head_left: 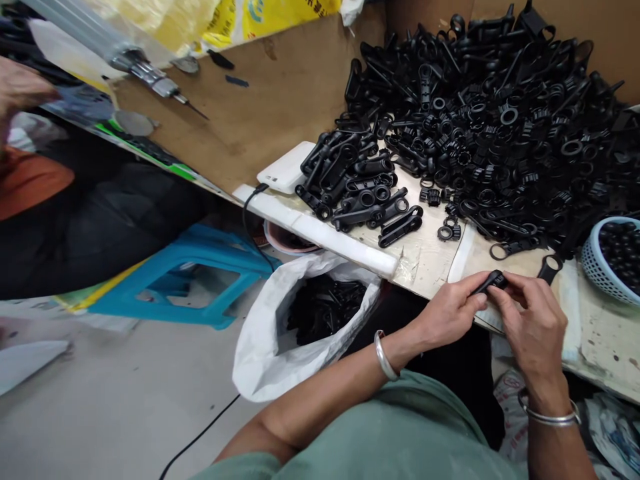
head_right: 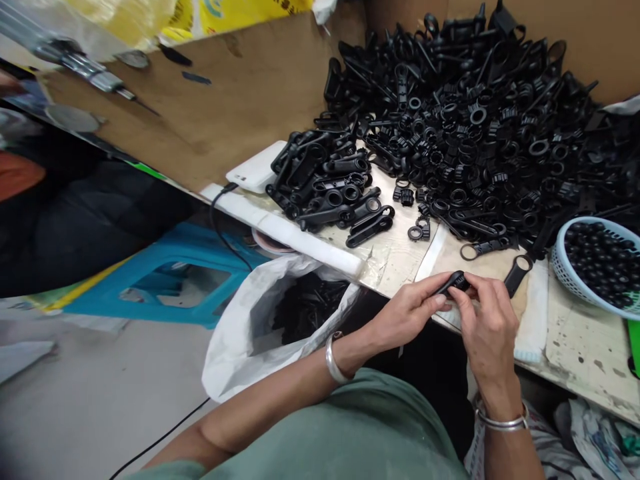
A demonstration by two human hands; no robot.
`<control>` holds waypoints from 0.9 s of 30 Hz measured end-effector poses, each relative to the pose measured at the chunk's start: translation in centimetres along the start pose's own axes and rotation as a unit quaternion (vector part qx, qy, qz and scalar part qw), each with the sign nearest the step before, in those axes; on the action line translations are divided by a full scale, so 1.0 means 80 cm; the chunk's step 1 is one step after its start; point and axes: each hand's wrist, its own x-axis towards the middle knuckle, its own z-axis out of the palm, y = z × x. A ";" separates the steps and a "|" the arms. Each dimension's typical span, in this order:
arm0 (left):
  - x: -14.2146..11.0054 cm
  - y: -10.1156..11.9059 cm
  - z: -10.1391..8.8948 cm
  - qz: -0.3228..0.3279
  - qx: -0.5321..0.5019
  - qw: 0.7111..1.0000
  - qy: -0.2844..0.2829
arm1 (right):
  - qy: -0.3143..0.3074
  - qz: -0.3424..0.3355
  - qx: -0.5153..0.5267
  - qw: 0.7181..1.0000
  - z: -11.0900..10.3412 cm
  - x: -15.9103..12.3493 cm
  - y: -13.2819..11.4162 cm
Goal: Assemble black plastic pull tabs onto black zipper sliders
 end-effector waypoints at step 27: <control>-0.006 -0.007 0.003 0.015 -0.137 0.990 0.019 | 0.081 0.032 -0.001 0.996 0.014 -0.014 -0.012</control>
